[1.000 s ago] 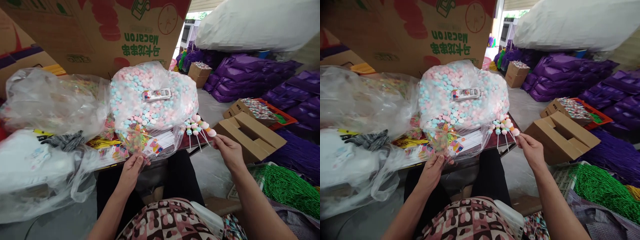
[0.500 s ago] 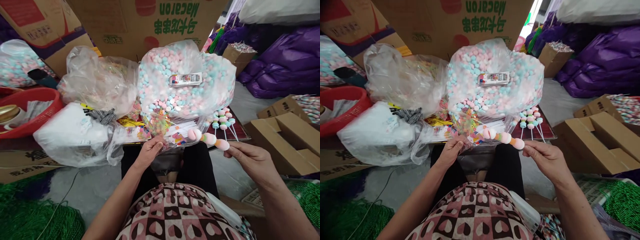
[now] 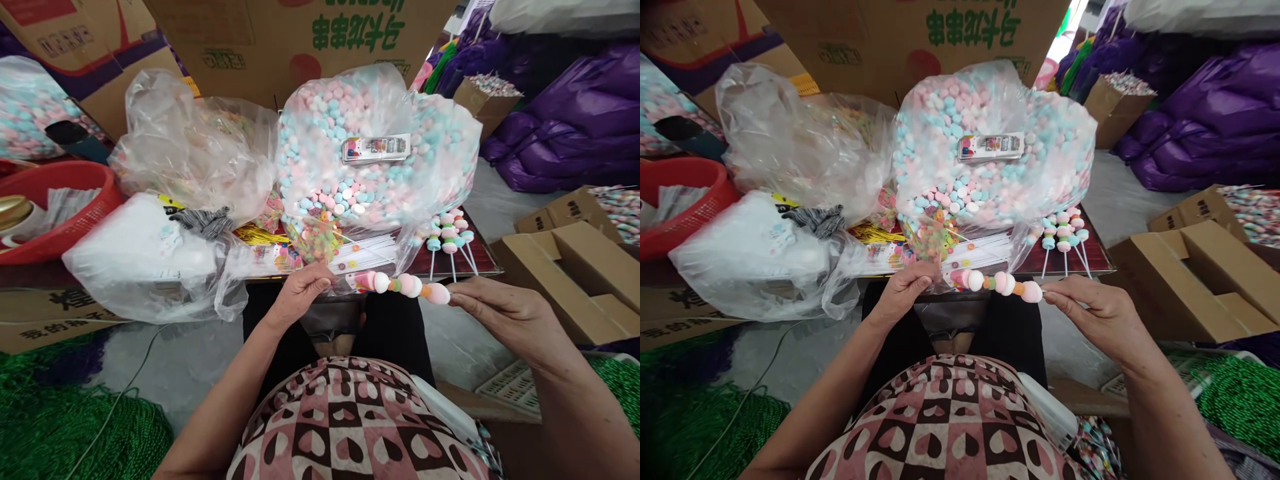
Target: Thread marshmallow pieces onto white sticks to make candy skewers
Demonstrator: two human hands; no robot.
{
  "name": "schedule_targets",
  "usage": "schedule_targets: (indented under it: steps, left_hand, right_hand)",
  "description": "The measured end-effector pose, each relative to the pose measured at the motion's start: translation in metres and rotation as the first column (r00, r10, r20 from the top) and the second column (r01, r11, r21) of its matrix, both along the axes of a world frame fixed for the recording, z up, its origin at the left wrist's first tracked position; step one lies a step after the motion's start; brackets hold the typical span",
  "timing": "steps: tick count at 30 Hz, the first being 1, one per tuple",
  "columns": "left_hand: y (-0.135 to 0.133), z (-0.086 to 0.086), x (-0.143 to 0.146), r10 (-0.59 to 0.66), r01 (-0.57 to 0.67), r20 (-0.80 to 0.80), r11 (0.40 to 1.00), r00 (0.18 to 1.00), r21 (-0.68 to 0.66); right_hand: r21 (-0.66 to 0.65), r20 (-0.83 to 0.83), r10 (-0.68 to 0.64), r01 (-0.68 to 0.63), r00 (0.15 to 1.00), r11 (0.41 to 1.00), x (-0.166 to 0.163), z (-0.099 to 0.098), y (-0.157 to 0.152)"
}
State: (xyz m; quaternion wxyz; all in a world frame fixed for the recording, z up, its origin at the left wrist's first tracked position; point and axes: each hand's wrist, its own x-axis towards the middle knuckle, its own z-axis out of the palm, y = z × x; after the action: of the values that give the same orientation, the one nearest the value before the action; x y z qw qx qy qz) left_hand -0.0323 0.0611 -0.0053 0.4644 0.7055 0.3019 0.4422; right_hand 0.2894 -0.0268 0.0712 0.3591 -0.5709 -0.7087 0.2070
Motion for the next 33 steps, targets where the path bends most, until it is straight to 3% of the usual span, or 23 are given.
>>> schedule_targets:
  steps: [3, 8, 12, 17, 21, 24, 28, 31, 33]
  left_hand:
    - [0.001, 0.004, 0.002, -0.017, 0.018, -0.013, 0.997, 1.000, 0.079]
    - [0.000, 0.010, 0.007, 0.008, -0.003, -0.018, 0.968, 1.000, 0.252]
    - [0.001, 0.017, 0.011, 0.042, 0.006, -0.113, 0.919, 0.993, 0.395]
    - [0.003, 0.032, 0.011, 0.164, 0.008, -0.261, 0.834, 0.951, 0.552]
    - [0.005, 0.041, 0.011, 0.206, -0.003, -0.278, 0.808, 0.938, 0.589]
    - [0.005, 0.044, 0.015, 0.235, -0.059, -0.255, 0.833, 0.938, 0.549]
    - [0.001, 0.044, 0.026, 0.445, -0.385, -0.065, 0.830, 0.893, 0.402]
    - [-0.003, 0.046, 0.035, 0.541, -0.560, 0.146, 0.813, 0.828, 0.161]
    - [-0.007, 0.050, 0.041, 0.496, -0.495, 0.275, 0.865, 0.824, -0.076]
  right_hand:
    - [-0.032, 0.007, 0.019, -0.019, 1.000, 0.999, 0.000, 0.002, 0.001]
    - [-0.051, 0.012, -0.058, 0.058, 0.998, 0.997, -0.005, -0.005, -0.001]
    - [-0.145, -0.031, 0.015, -0.019, 0.999, 0.989, -0.014, -0.016, -0.002]
    - [-0.210, -0.151, -0.150, 0.117, 0.977, 0.971, -0.024, -0.033, -0.002]
    - [-0.280, -0.240, -0.165, 0.094, 0.957, 0.955, -0.032, -0.044, -0.004]
    - [-0.297, -0.363, -0.248, 0.141, 0.898, 0.944, -0.036, -0.049, -0.004]
    - [-0.289, -0.514, -0.298, 0.165, 0.805, 0.943, -0.051, -0.058, -0.002]
    - [-0.296, -0.600, -0.331, 0.183, 0.728, 0.938, -0.069, -0.065, 0.001]
    - [-0.310, -0.639, -0.329, 0.159, 0.695, 0.937, -0.080, -0.067, 0.003]
